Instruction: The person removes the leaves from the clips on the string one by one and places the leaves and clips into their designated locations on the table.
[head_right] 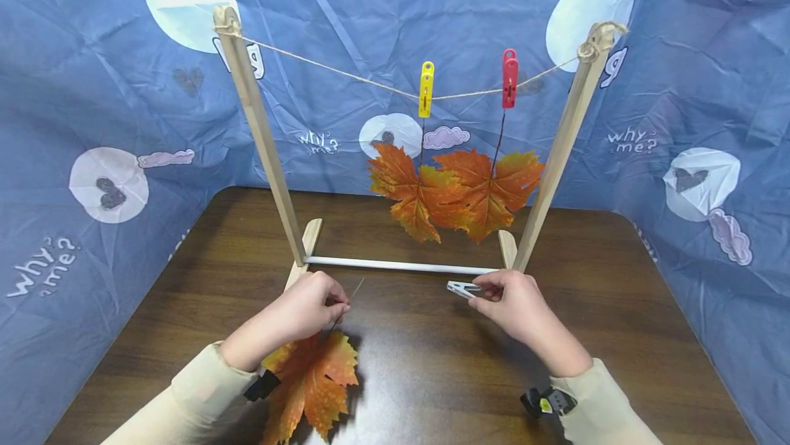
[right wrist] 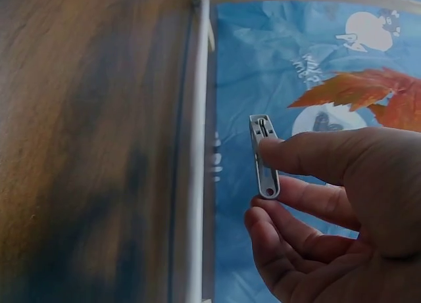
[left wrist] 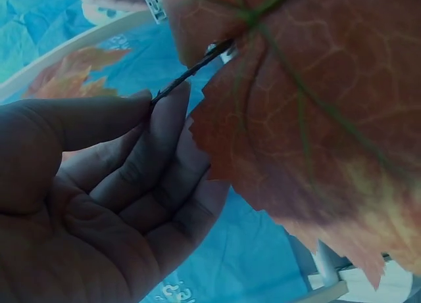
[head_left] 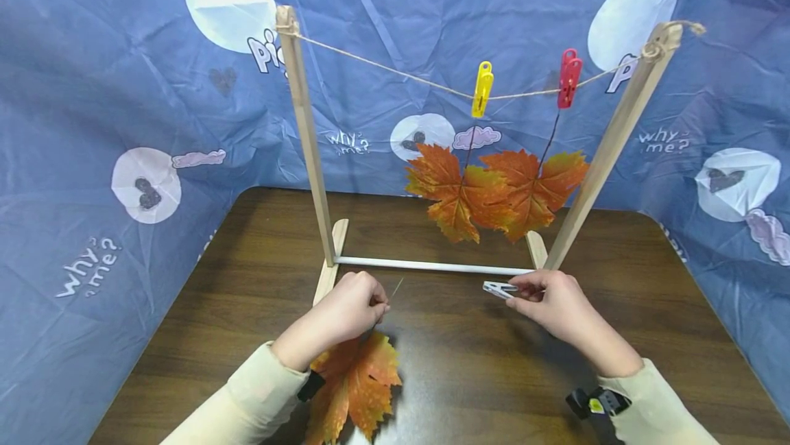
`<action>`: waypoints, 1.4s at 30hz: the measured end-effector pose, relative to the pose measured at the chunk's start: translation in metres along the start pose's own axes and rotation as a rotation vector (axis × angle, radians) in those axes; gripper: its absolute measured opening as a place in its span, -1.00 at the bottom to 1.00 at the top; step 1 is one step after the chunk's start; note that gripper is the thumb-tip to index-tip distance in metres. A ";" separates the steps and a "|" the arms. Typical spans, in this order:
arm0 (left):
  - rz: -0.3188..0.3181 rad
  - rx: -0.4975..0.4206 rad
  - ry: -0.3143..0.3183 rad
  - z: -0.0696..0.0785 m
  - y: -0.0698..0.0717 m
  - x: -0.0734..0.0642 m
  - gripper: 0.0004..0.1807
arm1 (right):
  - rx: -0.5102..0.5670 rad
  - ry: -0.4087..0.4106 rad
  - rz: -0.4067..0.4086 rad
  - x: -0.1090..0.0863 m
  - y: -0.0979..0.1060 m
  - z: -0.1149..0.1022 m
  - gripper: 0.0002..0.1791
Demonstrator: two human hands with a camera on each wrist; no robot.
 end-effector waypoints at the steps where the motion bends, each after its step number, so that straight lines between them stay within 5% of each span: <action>1: -0.004 0.002 0.001 -0.001 -0.001 0.000 -0.69 | -0.004 -0.006 -0.001 0.000 -0.001 0.002 -0.79; 20: -0.059 0.055 0.041 -0.013 -0.028 0.001 -0.84 | -0.130 -0.089 -0.060 0.002 -0.019 0.029 -0.79; 33: -0.111 0.077 0.174 -0.027 -0.040 0.001 -0.78 | -0.183 -0.094 -0.098 0.003 -0.026 0.040 -0.77; 42: -0.126 0.080 0.197 -0.036 -0.050 0.002 -0.72 | -0.221 -0.087 -0.110 0.005 -0.030 0.044 -0.76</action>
Point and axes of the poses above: each hand's wrist, its own x-axis towards the middle knuckle, its own y-axis out of the back of the hand, z = x × y, the point moved 6 cm from there along x, towards the middle knuckle, and after that the axes turned 1 degree about -y, right-handed, at the moved point
